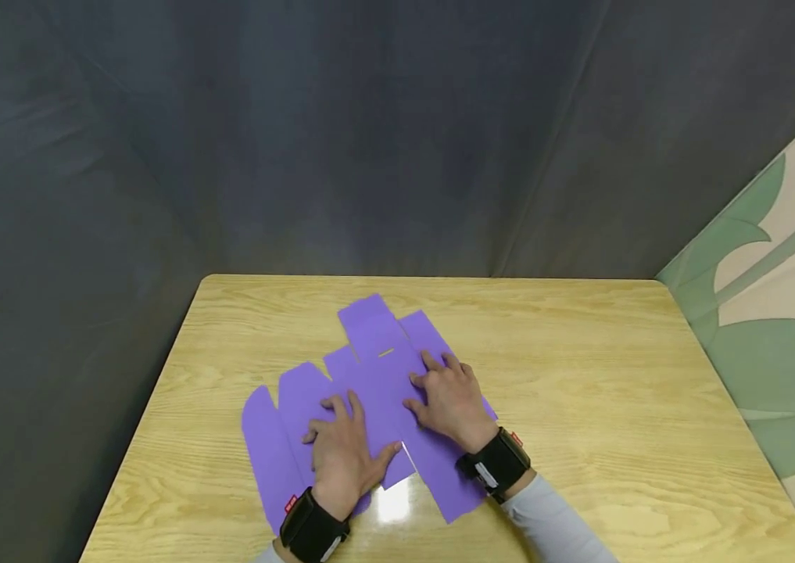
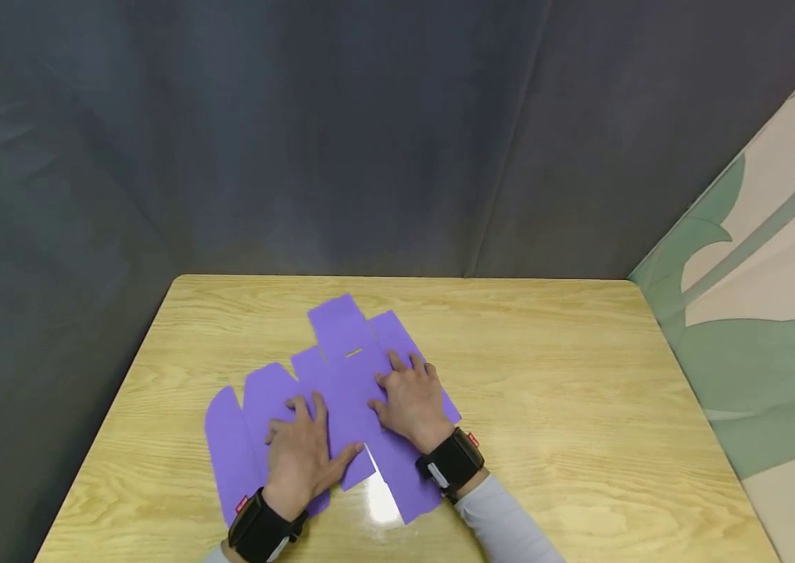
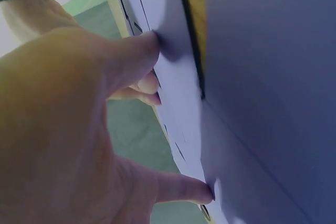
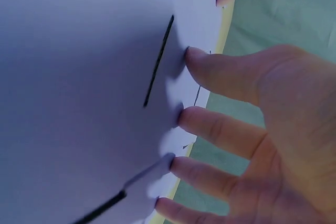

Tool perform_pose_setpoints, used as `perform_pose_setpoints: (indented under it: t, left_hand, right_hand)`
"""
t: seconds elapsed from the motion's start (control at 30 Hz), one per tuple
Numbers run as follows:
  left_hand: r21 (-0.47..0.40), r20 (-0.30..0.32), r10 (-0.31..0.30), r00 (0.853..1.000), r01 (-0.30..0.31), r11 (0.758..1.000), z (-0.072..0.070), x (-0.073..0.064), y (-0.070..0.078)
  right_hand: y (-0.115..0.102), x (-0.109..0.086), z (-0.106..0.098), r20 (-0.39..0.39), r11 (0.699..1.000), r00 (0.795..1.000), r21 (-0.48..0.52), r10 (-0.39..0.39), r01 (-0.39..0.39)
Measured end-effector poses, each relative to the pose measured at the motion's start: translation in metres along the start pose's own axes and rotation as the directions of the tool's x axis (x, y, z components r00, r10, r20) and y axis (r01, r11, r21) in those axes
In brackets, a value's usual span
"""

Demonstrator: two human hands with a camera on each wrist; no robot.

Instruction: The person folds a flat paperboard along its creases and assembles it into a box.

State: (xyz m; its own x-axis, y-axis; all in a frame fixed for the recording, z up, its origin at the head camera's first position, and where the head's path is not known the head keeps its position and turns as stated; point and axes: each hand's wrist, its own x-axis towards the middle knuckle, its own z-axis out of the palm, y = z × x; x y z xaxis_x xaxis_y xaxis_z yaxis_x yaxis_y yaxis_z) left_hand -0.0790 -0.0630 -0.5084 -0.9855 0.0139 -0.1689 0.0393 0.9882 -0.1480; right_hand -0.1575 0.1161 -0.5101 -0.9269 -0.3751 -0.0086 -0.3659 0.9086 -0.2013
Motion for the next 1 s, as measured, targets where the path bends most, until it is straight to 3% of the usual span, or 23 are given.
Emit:
perform_pose_setpoints:
  t: [0.17, 0.33, 0.5, 0.63, 0.8, 1.0]
  left_hand:
    - [-0.026, -0.080, 0.040, 0.996, -0.042, 0.999, 0.000, -0.002, 0.007]
    - [-0.087, -0.125, 0.076, 0.989, -0.087, 0.992, -0.001, -0.008, 0.014]
    - [-0.184, -0.205, 0.143, 0.968, -0.181, 0.966, 0.001, -0.013, 0.025]
    - [-0.239, -0.233, 0.158, 0.960, -0.214, 0.947, 0.002, -0.015, 0.031]
    - [-0.225, -0.303, 0.176, 0.937, -0.249, 0.942, 0.002, -0.015, 0.034]
    - [-0.217, -0.333, 0.211, 0.919, -0.292, 0.931, 0.004, -0.014, 0.033]
  right_hand:
    - [0.004, 0.004, -0.001, -0.051, 0.999, 0.999, -0.038, 0.015, -0.017]
    - [0.006, 0.007, -0.003, -0.041, 0.999, 0.998, -0.015, 0.040, -0.041]
    - [0.012, 0.008, -0.003, -0.020, 0.996, 0.996, -0.035, 0.081, -0.082]
    - [0.014, 0.009, -0.002, -0.004, 0.993, 0.993, -0.040, 0.115, -0.115]
    - [0.016, 0.010, 0.000, -0.002, 0.989, 0.991, -0.067, 0.134, -0.134]
    - [0.022, 0.013, 0.004, -0.034, 0.995, 0.996, -0.054, 0.080, -0.082]
